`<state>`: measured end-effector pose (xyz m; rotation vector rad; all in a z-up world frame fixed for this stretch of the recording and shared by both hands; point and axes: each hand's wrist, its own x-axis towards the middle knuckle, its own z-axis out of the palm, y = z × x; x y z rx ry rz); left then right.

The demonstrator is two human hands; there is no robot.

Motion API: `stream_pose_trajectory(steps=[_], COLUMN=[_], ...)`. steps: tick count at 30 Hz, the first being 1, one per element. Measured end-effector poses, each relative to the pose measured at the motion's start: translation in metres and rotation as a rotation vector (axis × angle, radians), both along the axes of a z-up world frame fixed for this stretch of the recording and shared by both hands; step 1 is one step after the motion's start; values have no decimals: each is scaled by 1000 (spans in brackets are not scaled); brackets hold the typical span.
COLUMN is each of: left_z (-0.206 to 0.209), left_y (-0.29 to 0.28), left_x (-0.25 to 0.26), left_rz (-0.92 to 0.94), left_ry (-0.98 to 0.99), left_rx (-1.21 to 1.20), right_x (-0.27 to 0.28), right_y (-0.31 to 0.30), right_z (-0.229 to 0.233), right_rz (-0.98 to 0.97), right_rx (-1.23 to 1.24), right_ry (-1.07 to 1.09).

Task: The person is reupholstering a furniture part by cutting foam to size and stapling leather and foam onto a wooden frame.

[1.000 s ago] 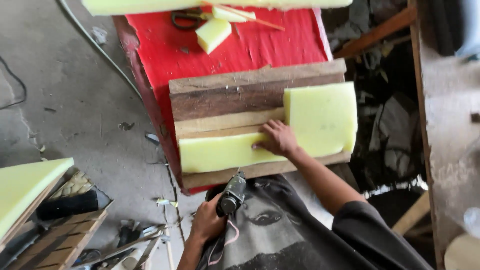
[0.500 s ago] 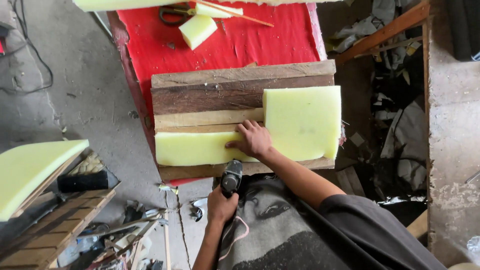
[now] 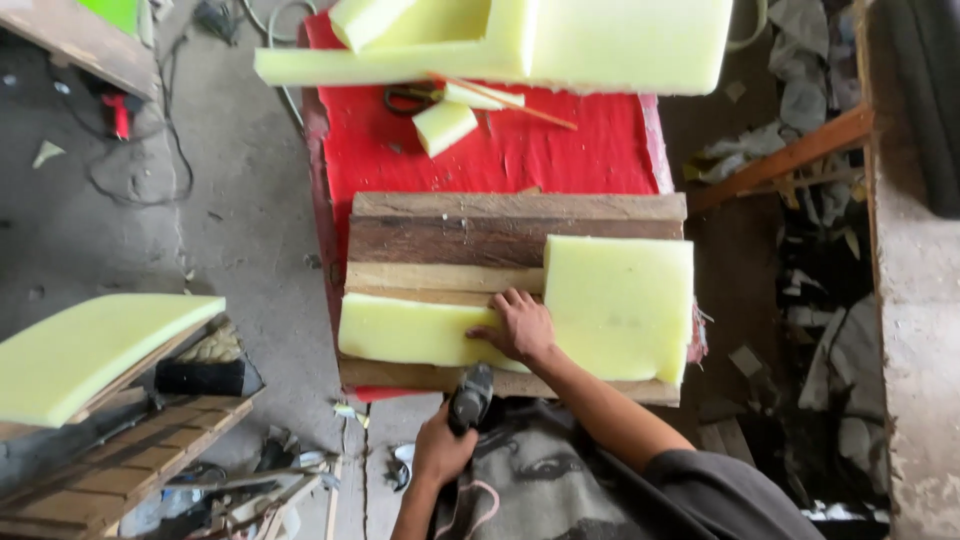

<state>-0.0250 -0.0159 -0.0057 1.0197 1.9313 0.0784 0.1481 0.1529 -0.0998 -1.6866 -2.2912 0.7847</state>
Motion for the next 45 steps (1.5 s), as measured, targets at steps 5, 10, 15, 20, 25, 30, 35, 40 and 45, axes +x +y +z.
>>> stream_pose_trajectory(steps=[5, 10, 15, 20, 25, 30, 35, 40, 45], left_z=[7, 101, 131, 31, -41, -95, -68, -46, -79], left_y=[-33, 46, 173, 283, 383, 428, 452, 477, 522], left_x=[-82, -150, -211, -260, -238, -213, -220, -205, -193], left_rz=[-37, 55, -148, -418, -637, -701, -646, -613, -575], left_ry=[22, 352, 343, 314, 319, 271, 106, 205, 373], left_rx=[-12, -293, -417, 109, 421, 352, 290, 234, 705], right_x=[4, 2, 3, 1, -2, 4, 7, 7, -1], right_y=[-5, -4, -6, -2, 5, 42, 182, 344, 431], right_z=[-3, 10, 7, 7, 20, 31, 60, 42, 24], right_rz=[11, 9, 23, -21, -54, -161, -646, -880, -1059], right_rx=[30, 12, 65, -68, -225, -468, -486, -278, -362], right_ry=[11, -17, -16, -84, -68, 111, 331, 456, 583])
